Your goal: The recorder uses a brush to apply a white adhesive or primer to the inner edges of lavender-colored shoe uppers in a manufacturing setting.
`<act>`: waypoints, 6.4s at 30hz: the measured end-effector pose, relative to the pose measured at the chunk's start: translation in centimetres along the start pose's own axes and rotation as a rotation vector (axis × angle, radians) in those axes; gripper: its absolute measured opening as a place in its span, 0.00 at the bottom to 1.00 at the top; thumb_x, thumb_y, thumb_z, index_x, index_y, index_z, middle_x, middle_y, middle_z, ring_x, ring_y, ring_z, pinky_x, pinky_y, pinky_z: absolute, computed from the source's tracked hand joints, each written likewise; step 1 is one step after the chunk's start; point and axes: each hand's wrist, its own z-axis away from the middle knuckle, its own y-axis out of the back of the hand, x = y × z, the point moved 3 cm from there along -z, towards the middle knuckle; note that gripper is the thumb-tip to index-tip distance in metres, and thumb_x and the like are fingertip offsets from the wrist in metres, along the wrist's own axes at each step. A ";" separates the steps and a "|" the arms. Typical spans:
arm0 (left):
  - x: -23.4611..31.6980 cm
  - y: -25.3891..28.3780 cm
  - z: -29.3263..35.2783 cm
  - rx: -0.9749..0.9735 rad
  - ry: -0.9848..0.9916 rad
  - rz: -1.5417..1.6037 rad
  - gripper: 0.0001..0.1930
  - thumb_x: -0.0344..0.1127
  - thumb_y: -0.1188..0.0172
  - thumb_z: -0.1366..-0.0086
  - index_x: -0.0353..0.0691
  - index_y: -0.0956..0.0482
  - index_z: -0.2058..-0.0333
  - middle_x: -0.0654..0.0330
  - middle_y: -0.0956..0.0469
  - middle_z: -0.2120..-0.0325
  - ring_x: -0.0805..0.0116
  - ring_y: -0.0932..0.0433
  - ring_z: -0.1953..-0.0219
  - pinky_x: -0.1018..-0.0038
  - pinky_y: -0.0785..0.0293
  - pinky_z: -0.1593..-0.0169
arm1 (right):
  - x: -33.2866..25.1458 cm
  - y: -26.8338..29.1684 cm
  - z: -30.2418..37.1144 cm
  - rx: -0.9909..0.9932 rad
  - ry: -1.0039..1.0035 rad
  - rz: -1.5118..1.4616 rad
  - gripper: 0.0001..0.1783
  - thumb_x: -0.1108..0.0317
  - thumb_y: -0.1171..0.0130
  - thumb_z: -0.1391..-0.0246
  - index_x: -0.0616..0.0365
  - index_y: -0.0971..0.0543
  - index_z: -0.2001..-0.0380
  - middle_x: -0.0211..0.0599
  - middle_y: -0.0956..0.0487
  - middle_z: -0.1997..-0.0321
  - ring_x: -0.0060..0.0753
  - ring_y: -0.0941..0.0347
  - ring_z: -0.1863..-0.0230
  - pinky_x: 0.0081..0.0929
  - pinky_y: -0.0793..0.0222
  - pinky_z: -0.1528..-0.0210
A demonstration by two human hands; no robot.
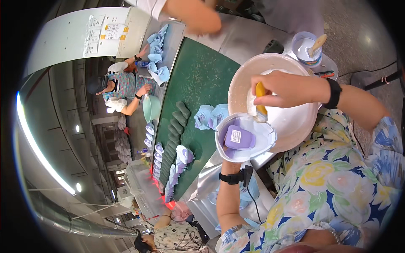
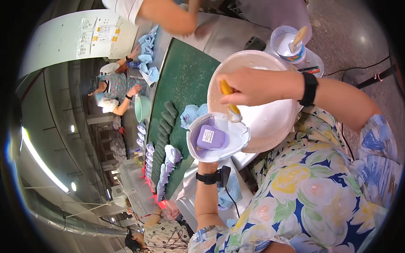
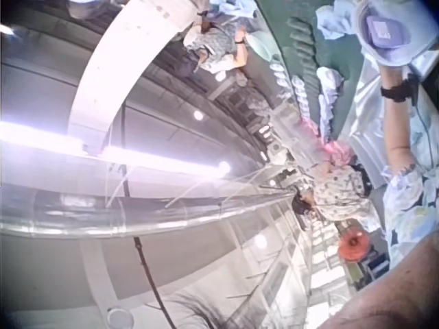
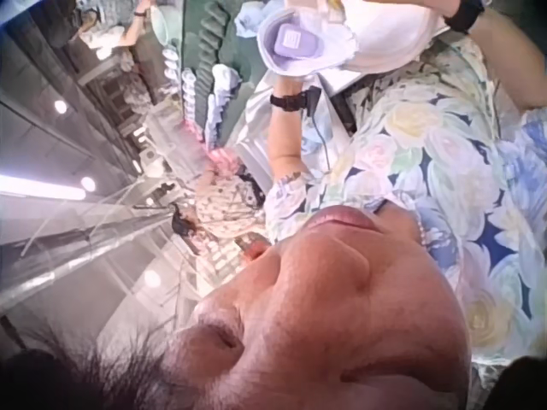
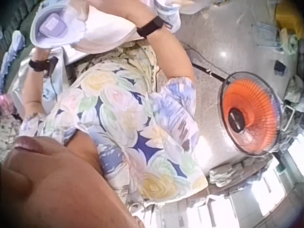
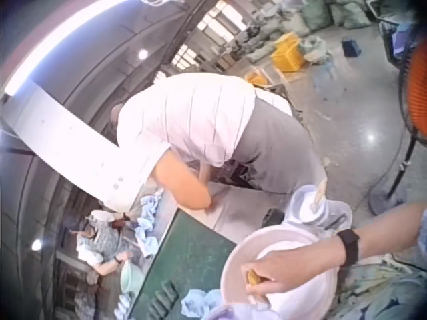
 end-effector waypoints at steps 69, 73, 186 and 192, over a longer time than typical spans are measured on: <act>5.2 29.7 -7.6 0.500 -0.289 -1.702 0.21 0.30 0.43 0.39 0.41 0.28 0.46 0.47 0.17 0.67 0.47 0.16 0.66 0.60 0.19 0.60 | 1.3 -10.3 -3.6 -0.317 -0.154 0.194 0.14 0.65 0.37 0.42 0.63 0.28 0.62 0.51 0.19 0.68 0.53 0.21 0.65 0.40 0.27 0.61; 10.1 26.8 -5.8 0.426 -0.125 -0.438 0.17 0.26 0.50 0.31 0.38 0.30 0.44 0.53 0.23 0.50 0.60 0.17 0.57 0.65 0.13 0.60 | 1.2 -8.5 -0.7 -0.449 -0.055 0.411 0.15 0.63 0.36 0.44 0.62 0.27 0.62 0.53 0.20 0.67 0.57 0.21 0.63 0.44 0.27 0.58; 3.6 27.2 -0.9 0.510 -0.381 0.188 0.14 0.34 0.49 0.27 0.43 0.30 0.45 0.57 0.23 0.53 0.58 0.22 0.53 0.60 0.19 0.51 | -1.1 -3.2 0.2 0.188 0.132 0.092 0.10 0.75 0.42 0.39 0.59 0.28 0.56 0.41 0.19 0.59 0.35 0.22 0.57 0.29 0.30 0.52; 5.7 38.5 -3.7 0.576 -0.520 0.282 0.19 0.17 0.55 0.32 0.38 0.32 0.44 0.51 0.28 0.50 0.55 0.26 0.47 0.49 0.22 0.43 | 0.9 -3.7 1.0 0.106 -0.135 -0.005 0.09 0.74 0.45 0.38 0.60 0.29 0.56 0.41 0.19 0.59 0.32 0.23 0.56 0.26 0.29 0.51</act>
